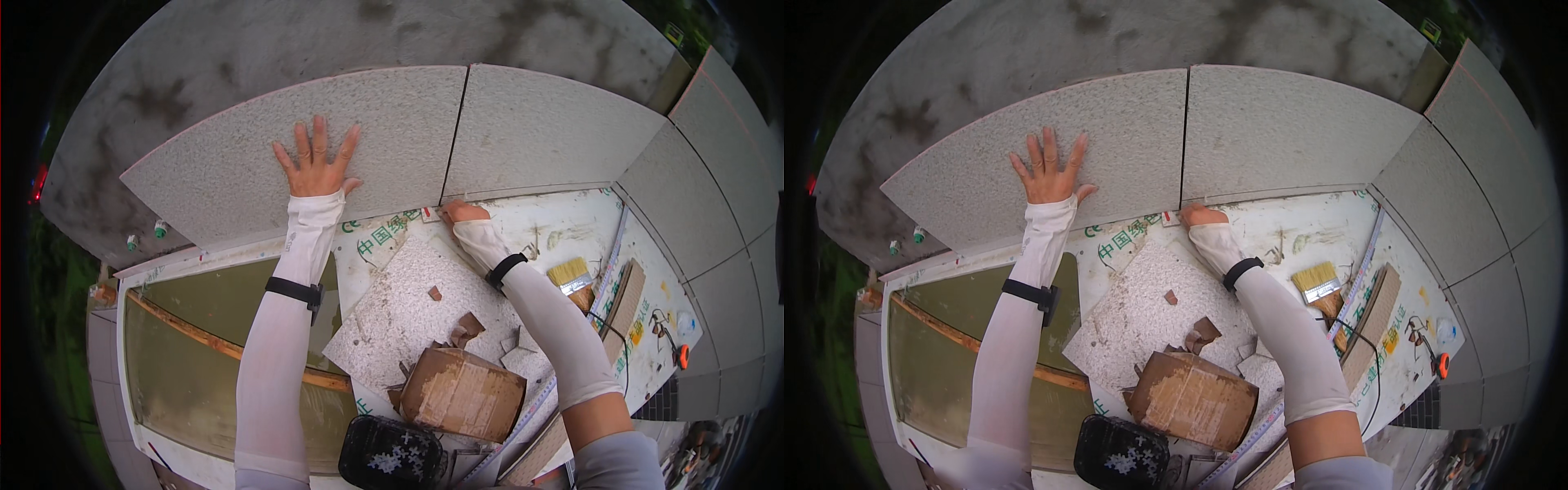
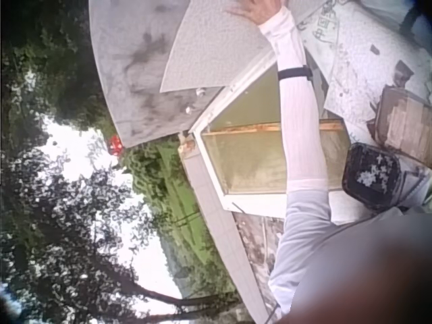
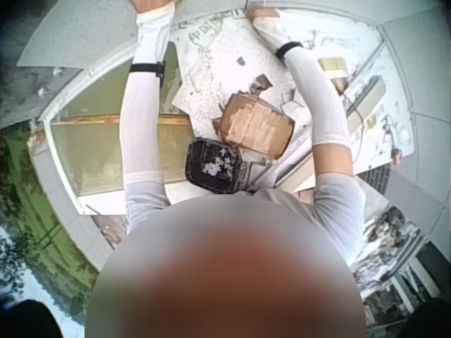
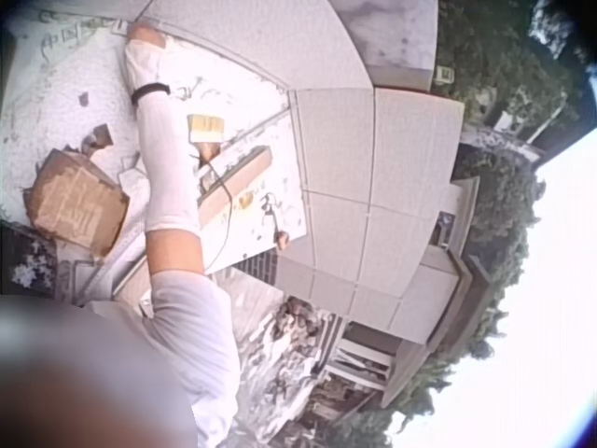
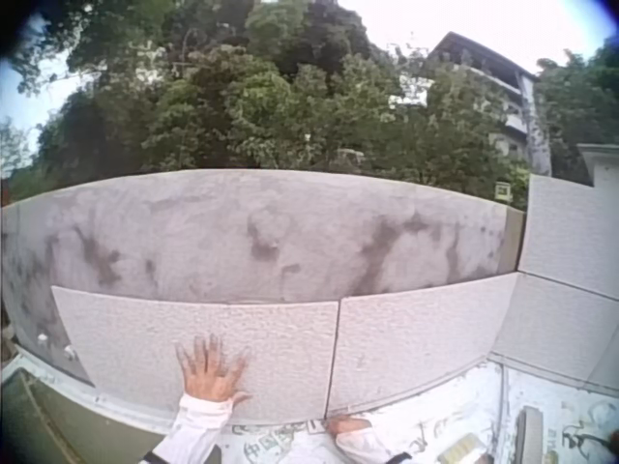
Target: Applying mortar to a large tile and then pressing it onto a wall for installation.
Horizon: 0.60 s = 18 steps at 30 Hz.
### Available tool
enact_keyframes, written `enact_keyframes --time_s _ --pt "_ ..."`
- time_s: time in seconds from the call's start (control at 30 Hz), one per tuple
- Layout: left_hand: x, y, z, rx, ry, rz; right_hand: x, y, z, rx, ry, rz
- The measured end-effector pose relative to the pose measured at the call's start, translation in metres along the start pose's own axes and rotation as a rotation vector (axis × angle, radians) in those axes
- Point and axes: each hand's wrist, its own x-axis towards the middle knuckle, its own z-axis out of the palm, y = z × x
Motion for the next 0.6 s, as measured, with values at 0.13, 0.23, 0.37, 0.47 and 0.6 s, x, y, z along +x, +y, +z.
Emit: enact_keyframes --time_s 0.13,0.23,0.37,0.47,0.6 --pt "-0.002 -0.004 -0.002 -0.003 -0.009 -0.021 0.000 -0.014 -0.015 0.084 -0.004 0.122" --pt "0.002 -0.005 -0.008 0.012 -0.018 -0.020 0.005 -0.036 -0.049 0.181 0.064 0.051" --pt "0.000 -0.001 -0.008 0.017 0.019 -0.003 0.019 -0.057 -0.063 0.248 0.124 -0.107" --pt "0.000 -0.001 -0.009 0.024 0.021 0.004 0.036 -0.071 -0.062 0.335 0.086 -0.143" --pt "0.003 -0.011 0.000 -0.013 0.022 0.020 0.053 -0.073 -0.044 0.435 0.069 -0.149"
